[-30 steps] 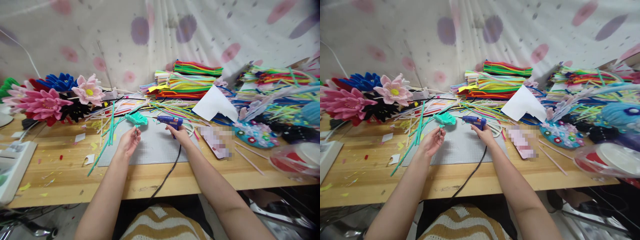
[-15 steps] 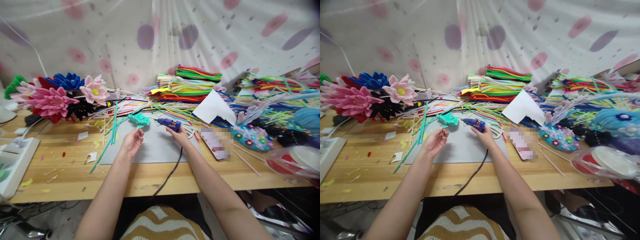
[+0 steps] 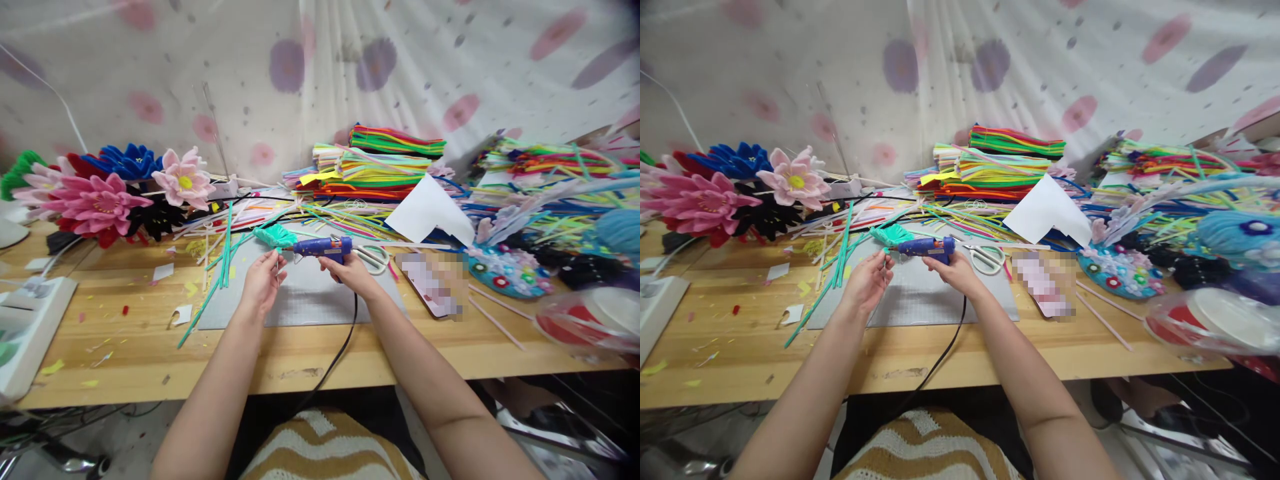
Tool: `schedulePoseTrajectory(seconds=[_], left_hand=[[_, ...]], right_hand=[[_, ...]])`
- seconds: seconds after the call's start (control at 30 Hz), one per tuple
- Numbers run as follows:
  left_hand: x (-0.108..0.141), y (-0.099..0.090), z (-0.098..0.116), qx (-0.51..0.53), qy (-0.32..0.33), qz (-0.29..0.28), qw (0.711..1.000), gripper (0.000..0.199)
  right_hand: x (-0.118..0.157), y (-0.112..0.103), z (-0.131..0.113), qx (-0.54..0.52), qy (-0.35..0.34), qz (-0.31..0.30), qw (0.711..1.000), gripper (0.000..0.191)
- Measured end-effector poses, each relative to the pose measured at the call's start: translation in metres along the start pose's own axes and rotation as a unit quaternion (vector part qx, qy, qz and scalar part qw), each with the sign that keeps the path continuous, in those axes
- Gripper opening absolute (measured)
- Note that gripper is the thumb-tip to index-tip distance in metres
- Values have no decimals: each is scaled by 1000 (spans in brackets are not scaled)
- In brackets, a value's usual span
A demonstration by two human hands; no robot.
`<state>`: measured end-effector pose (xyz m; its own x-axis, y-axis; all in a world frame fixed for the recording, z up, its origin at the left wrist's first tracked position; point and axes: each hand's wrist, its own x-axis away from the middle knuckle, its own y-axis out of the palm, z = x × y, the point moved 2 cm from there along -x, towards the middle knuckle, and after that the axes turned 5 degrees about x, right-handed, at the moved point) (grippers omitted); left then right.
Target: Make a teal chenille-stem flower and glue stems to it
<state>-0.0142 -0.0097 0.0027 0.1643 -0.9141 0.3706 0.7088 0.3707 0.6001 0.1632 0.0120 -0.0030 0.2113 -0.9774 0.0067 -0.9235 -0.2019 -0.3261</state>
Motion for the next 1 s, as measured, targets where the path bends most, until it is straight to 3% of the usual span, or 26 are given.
schedulePoseTrajectory(seconds=[0.77,1.0], left_hand=[[2,3,3,-15,28,14,999,16],[1,2,4,2,9,9,1000,9]], right_hand=[[-3,2,-1,-8,9,2,1000,37],[-3,0,-2,-10,0,4,1000,37]])
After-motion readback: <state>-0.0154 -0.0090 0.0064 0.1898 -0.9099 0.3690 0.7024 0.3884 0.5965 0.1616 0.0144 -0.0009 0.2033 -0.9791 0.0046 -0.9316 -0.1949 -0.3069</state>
